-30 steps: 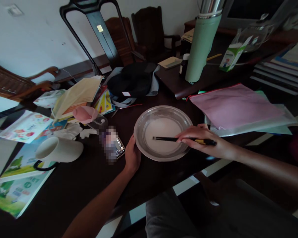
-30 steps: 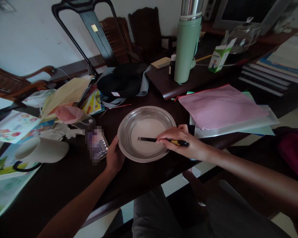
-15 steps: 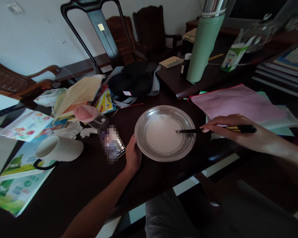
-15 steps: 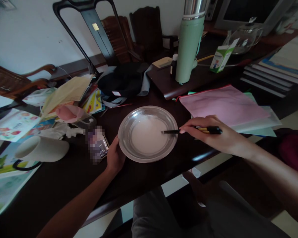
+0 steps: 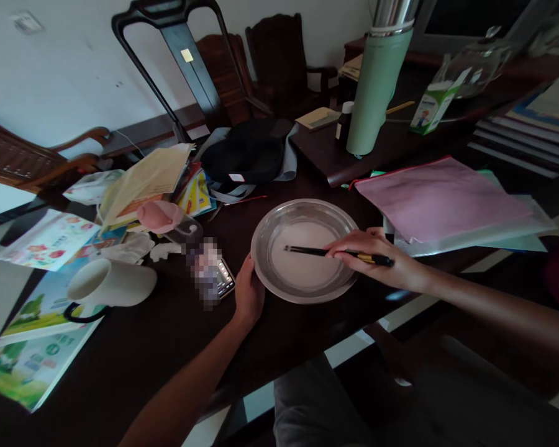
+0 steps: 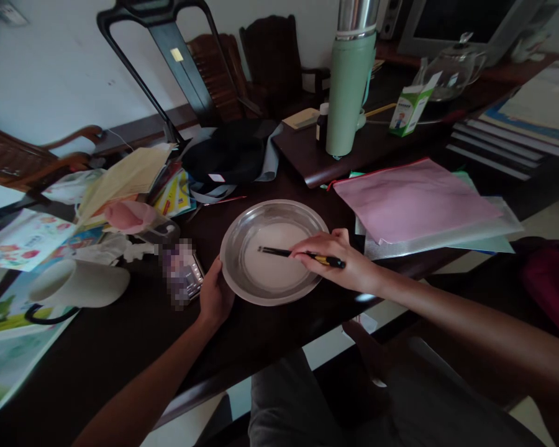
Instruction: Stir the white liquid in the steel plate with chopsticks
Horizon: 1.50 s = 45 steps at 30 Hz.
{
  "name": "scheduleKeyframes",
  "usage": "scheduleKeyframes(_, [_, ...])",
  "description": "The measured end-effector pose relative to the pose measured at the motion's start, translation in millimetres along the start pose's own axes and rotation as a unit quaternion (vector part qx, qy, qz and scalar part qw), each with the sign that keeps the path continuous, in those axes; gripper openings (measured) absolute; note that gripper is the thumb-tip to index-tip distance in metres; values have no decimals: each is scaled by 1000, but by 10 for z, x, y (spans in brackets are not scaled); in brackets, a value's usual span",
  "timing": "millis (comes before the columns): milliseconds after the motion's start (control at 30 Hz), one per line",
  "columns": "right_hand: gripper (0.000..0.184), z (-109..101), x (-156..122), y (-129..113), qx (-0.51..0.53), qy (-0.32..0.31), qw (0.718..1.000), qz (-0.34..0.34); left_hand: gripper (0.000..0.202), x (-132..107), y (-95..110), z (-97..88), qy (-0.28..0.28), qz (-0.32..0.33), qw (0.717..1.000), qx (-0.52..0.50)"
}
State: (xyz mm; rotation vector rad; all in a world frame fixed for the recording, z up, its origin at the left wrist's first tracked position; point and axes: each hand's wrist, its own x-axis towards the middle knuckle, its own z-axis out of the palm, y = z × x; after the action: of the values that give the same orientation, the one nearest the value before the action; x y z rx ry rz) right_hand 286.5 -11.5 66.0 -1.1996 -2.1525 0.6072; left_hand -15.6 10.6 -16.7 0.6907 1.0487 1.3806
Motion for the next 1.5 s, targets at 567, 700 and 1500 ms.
scheduleKeyframes(567, [36, -683, -318, -218, -26, -5, 996, 82, 37, -10, 7, 25, 14, 5, 1000, -15])
scheduleKeyframes(700, [29, -453, -172, -294, 55, -69, 995, 55, 36, -10, 10, 37, 6, 9, 1000, -6])
scheduleKeyframes(1500, [29, -700, -388, -255, -16, 5, 997, 74, 36, -14, 5, 27, 3, 8, 1000, 4])
